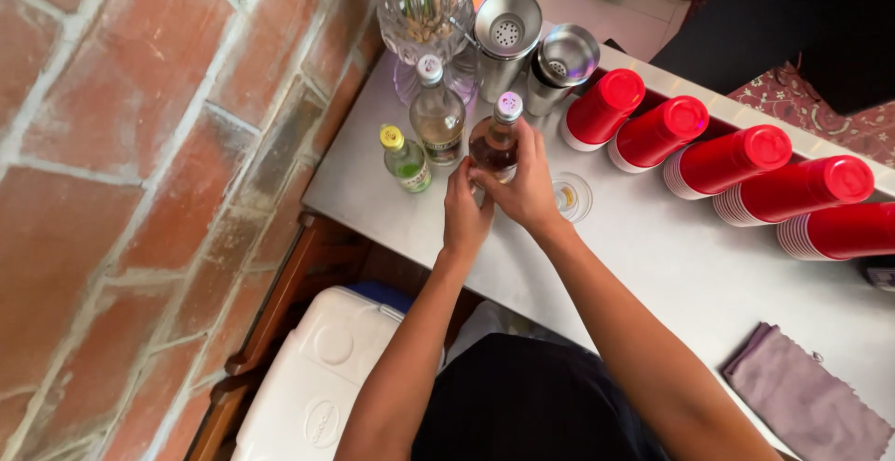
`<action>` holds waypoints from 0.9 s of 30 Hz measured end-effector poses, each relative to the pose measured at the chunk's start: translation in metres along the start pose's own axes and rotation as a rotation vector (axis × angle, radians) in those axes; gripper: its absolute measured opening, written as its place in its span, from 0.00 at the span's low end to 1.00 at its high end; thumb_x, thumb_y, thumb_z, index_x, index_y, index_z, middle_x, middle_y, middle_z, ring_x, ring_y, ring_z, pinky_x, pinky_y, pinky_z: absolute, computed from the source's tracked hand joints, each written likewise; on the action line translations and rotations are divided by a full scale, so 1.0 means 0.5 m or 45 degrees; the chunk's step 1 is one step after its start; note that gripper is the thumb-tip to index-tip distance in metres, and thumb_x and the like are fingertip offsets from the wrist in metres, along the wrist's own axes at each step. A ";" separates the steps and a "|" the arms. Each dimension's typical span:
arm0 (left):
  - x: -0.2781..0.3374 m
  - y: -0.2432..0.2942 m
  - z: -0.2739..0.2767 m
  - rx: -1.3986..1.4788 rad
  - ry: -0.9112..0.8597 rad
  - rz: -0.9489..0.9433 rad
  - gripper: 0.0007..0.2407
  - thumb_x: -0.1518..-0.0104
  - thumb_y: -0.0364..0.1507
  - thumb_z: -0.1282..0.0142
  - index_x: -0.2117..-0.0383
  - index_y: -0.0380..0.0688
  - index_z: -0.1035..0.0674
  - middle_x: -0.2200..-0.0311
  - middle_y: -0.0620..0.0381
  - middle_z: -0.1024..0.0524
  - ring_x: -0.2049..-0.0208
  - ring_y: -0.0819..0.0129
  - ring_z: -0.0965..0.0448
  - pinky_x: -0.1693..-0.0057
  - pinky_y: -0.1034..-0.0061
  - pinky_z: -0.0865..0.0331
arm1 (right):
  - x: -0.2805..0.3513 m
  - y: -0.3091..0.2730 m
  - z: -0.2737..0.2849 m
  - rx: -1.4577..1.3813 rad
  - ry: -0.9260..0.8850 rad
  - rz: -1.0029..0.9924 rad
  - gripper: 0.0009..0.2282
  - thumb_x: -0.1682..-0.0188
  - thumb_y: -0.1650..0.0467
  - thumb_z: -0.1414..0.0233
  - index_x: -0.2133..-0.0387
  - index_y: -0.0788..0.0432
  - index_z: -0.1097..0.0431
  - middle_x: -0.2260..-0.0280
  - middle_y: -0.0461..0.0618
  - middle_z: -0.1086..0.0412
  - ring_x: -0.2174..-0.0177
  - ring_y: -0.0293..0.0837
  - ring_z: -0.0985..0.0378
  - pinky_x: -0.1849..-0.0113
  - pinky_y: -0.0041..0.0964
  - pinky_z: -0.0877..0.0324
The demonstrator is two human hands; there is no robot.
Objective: Organizing red plastic cups by stacking them and wiping down the metal bar counter with a cloth.
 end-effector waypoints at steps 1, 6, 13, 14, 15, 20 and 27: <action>-0.009 0.004 -0.002 0.005 -0.007 -0.007 0.27 0.48 0.19 0.38 0.39 0.29 0.34 0.46 0.36 0.28 0.48 0.45 0.23 0.47 0.65 0.24 | -0.006 0.009 -0.001 0.005 0.009 -0.001 0.46 0.65 0.67 0.28 0.35 0.64 0.52 0.46 0.63 0.41 0.48 0.58 0.32 0.50 0.46 0.30; -0.052 0.007 -0.022 0.094 -0.100 0.087 0.25 0.44 0.21 0.39 0.39 0.30 0.34 0.45 0.37 0.29 0.46 0.47 0.23 0.44 0.65 0.26 | -0.035 0.033 0.008 0.041 0.030 -0.147 0.41 0.63 0.70 0.28 0.36 0.60 0.46 0.45 0.58 0.37 0.48 0.55 0.28 0.51 0.44 0.27; -0.111 0.008 -0.072 0.085 -0.156 0.024 0.24 0.44 0.20 0.39 0.40 0.33 0.32 0.45 0.39 0.27 0.45 0.47 0.24 0.43 0.64 0.27 | -0.075 0.093 0.031 0.117 0.143 -0.124 0.44 0.67 0.71 0.26 0.36 0.60 0.45 0.47 0.58 0.37 0.50 0.54 0.29 0.51 0.44 0.26; -0.117 0.006 -0.075 0.128 -0.175 0.024 0.23 0.43 0.20 0.40 0.40 0.34 0.32 0.45 0.40 0.27 0.45 0.47 0.24 0.43 0.64 0.26 | -0.079 0.099 0.034 0.112 0.133 -0.156 0.44 0.67 0.71 0.26 0.36 0.60 0.45 0.47 0.57 0.37 0.51 0.53 0.28 0.52 0.43 0.26; -0.122 0.003 -0.076 0.171 -0.193 0.023 0.23 0.42 0.20 0.41 0.40 0.35 0.32 0.45 0.40 0.27 0.45 0.48 0.23 0.43 0.64 0.25 | -0.083 0.104 0.036 0.106 0.122 -0.188 0.44 0.66 0.70 0.27 0.35 0.60 0.45 0.47 0.56 0.37 0.52 0.52 0.28 0.53 0.43 0.25; -0.097 -0.020 -0.055 0.246 -0.261 0.187 0.25 0.42 0.23 0.42 0.38 0.35 0.35 0.46 0.40 0.26 0.48 0.52 0.21 0.47 0.65 0.25 | -0.066 0.066 0.047 0.149 0.142 -0.124 0.47 0.69 0.70 0.26 0.35 0.62 0.47 0.47 0.59 0.37 0.50 0.55 0.31 0.50 0.45 0.30; 0.012 -0.142 0.021 0.258 -0.343 0.385 0.14 0.40 0.24 0.43 0.48 0.37 0.24 0.61 0.46 0.17 0.59 0.60 0.14 0.54 0.72 0.20 | 0.047 0.041 0.011 0.377 0.473 -0.022 0.25 0.56 0.75 0.34 0.47 0.61 0.39 0.53 0.56 0.37 0.54 0.52 0.35 0.54 0.44 0.33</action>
Point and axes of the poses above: each hand's wrist, its own x-axis away from the middle knuckle, its own z-axis out of the back of the hand, y = z × x, the point moved 1 cm from there along -x, towards the middle knuckle
